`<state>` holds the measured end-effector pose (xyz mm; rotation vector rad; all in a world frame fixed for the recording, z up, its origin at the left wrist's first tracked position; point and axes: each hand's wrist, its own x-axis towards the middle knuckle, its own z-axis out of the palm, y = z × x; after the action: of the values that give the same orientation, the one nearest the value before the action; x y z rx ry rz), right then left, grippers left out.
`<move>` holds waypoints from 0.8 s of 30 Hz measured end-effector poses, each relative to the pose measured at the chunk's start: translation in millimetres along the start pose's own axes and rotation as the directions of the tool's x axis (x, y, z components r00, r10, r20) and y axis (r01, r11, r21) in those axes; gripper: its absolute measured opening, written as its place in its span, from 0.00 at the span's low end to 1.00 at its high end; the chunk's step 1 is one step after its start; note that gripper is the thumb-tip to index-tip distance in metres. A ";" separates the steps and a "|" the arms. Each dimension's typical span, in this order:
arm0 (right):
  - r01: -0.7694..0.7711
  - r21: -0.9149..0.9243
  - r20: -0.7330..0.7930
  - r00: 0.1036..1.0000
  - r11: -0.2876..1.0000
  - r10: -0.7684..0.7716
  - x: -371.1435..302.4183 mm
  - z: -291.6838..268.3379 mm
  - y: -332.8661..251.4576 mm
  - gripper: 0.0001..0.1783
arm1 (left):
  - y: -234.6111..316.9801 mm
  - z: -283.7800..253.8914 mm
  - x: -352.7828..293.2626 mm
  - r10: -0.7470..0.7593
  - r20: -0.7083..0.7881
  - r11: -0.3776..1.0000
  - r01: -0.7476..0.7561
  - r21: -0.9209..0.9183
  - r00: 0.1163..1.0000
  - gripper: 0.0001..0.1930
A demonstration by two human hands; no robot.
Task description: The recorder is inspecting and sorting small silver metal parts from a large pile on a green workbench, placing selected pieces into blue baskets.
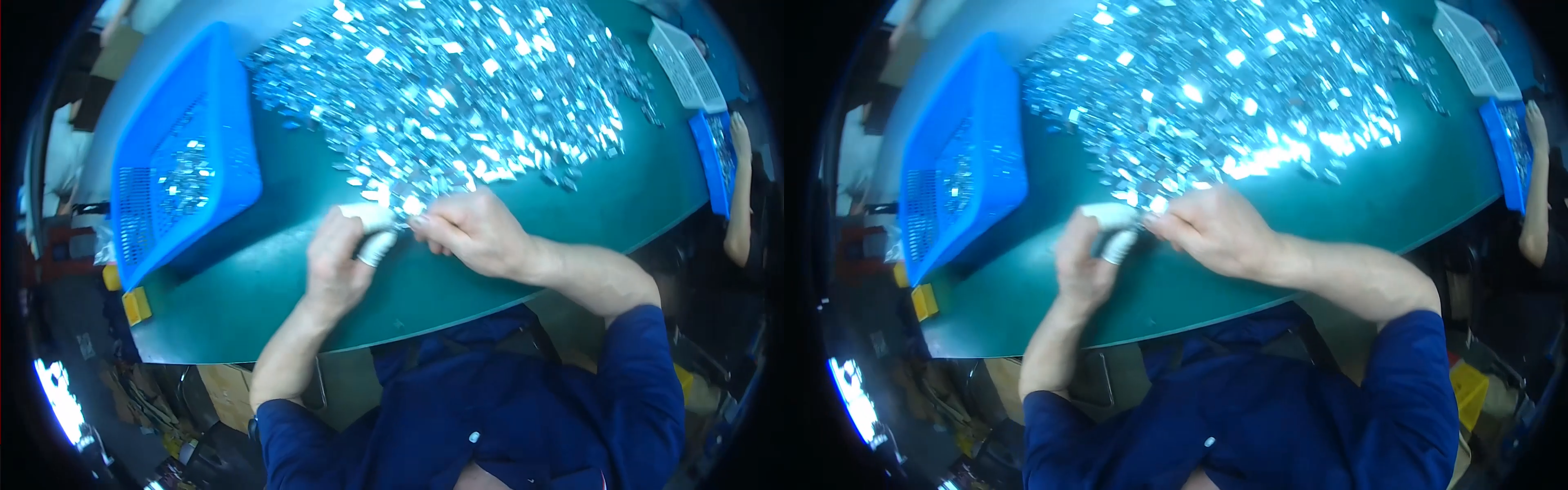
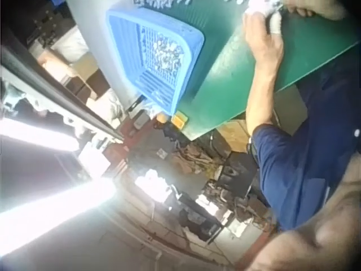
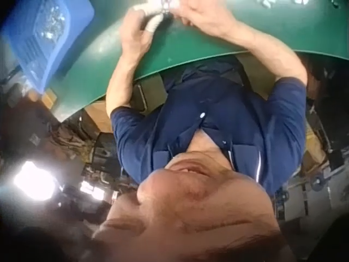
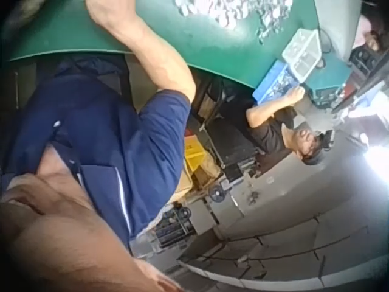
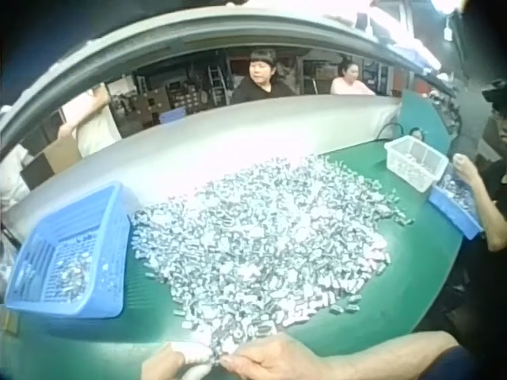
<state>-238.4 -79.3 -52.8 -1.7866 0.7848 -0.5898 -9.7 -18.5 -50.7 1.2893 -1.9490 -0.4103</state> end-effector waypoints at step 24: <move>0.089 0.283 -0.281 0.960 0.955 -0.006 -9.4 -6.7 -2.4 0.15 | 14.2 -67.9 10.1 0.110 -0.214 0.977 -0.066 0.202 0.971 0.10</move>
<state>-248.9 -75.8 -48.6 -1.4699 0.7973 -0.9544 28.7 -12.2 7.6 1.3020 -1.8791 -0.0279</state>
